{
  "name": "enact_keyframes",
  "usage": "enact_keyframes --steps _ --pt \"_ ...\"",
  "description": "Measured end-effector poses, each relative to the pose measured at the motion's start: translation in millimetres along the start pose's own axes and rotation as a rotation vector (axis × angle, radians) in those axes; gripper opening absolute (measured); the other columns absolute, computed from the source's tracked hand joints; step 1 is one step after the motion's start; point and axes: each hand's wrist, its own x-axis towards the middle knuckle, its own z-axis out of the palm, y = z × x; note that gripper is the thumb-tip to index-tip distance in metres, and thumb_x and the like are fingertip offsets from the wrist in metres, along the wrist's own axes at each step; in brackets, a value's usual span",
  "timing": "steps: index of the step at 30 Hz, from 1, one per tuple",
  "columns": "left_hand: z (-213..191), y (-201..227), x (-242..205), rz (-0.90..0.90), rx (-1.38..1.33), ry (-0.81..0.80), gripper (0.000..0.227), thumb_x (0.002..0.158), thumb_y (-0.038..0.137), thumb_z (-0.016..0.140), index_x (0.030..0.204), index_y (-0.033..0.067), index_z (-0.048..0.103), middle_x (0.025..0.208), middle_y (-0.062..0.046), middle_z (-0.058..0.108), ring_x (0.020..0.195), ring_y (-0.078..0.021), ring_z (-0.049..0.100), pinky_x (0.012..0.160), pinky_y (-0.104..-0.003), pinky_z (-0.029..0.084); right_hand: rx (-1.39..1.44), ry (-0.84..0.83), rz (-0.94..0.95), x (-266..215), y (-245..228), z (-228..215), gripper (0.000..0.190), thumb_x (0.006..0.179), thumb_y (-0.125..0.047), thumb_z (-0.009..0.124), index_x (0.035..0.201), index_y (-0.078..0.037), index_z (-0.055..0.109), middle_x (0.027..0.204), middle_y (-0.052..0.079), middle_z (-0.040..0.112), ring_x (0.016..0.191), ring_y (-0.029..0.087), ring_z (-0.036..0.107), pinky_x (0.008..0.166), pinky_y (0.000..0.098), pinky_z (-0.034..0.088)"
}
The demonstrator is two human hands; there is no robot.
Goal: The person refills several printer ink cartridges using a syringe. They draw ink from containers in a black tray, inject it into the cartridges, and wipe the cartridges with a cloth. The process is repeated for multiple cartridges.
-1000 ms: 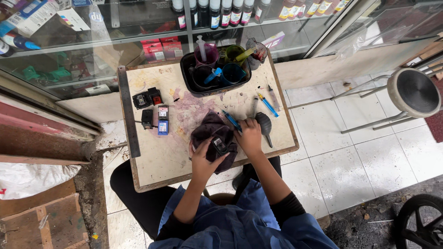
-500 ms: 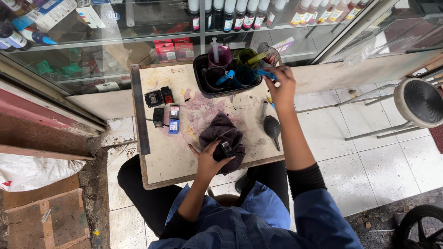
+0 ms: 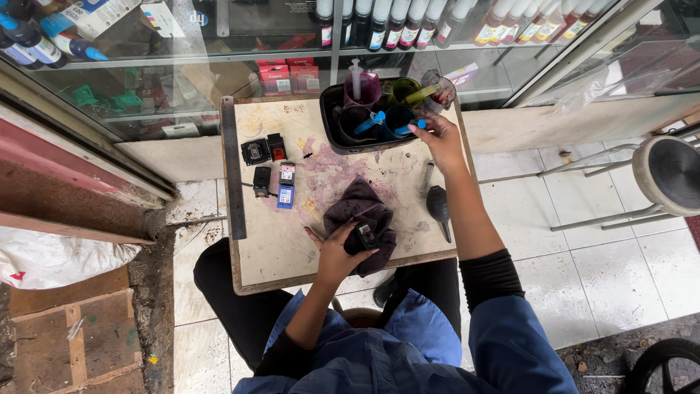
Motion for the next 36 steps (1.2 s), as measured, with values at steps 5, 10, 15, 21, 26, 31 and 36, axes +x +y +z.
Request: enact_keyframes --steps 5,10,15,21,26,31,36 --pt "30 -69 7 -0.02 0.005 -0.021 0.075 0.077 0.033 0.087 0.138 0.0003 0.059 0.14 -0.021 0.06 0.132 -0.0403 0.055 0.108 -0.056 0.047 -0.104 0.069 -0.141 11 26 -4 0.023 0.084 -0.022 0.091 0.099 -0.014 0.076 0.083 0.0 0.07 0.078 0.005 0.063 0.073 0.0189 0.052" --pt "12 -28 3 -0.025 -0.007 -0.044 0.074 0.079 0.031 0.086 0.139 -0.0017 0.057 0.142 -0.023 0.058 0.134 -0.0419 0.052 0.11 -0.057 0.045 -0.262 0.216 -0.396 11 19 -1 0.022 0.084 -0.021 0.093 0.086 -0.008 0.075 0.077 0.004 0.057 0.067 0.014 0.055 0.066 0.0259 0.05" --pt "-4 12 1 -0.04 0.029 -0.042 0.076 0.076 0.034 0.086 0.139 0.0012 0.058 0.143 -0.018 0.058 0.134 -0.0373 0.054 0.11 -0.051 0.046 -0.372 0.286 -0.492 14 18 2 0.021 0.091 -0.021 0.086 0.087 -0.006 0.072 0.072 0.011 0.057 0.064 0.023 0.059 0.063 0.0337 0.049" --pt "9 8 7 0.28 0.152 0.167 0.067 0.082 0.017 0.083 0.142 0.0068 0.054 0.142 -0.012 0.059 0.142 -0.0368 0.043 0.111 -0.05 0.043 -0.439 0.345 -0.585 13 -2 3 0.023 0.096 -0.021 0.082 0.089 -0.003 0.07 0.071 0.016 0.059 0.067 0.037 0.063 0.069 0.0392 0.052" --pt "33 -67 38 0.222 0.335 0.079 0.07 0.082 0.014 0.081 0.143 0.0052 0.05 0.139 -0.015 0.058 0.145 -0.039 0.038 0.105 -0.05 0.051 -0.45 0.34 -0.58 18 1 3 0.023 0.094 -0.021 0.083 0.09 -0.003 0.07 0.07 0.017 0.06 0.067 0.035 0.064 0.069 0.0401 0.052" --pt "27 -65 37 0.16 0.355 0.042 0.07 0.082 0.022 0.081 0.143 0.0069 0.05 0.138 -0.016 0.058 0.145 -0.0401 0.038 0.107 -0.05 0.05 -0.463 0.344 -0.592 22 16 -4 0.025 0.095 -0.025 0.082 0.088 -0.005 0.069 0.07 0.013 0.059 0.066 0.033 0.065 0.064 0.0385 0.053" --pt "27 -76 35 0.162 0.331 0.046 0.071 0.083 0.027 0.081 0.144 0.0091 0.05 0.14 -0.014 0.058 0.147 -0.0378 0.037 0.109 -0.049 0.047 -0.413 0.349 -0.6 18 6 -4 0.021 0.098 -0.02 0.08 0.092 -0.002 0.07 0.074 0.014 0.061 0.067 0.031 0.068 0.059 0.0326 0.054"
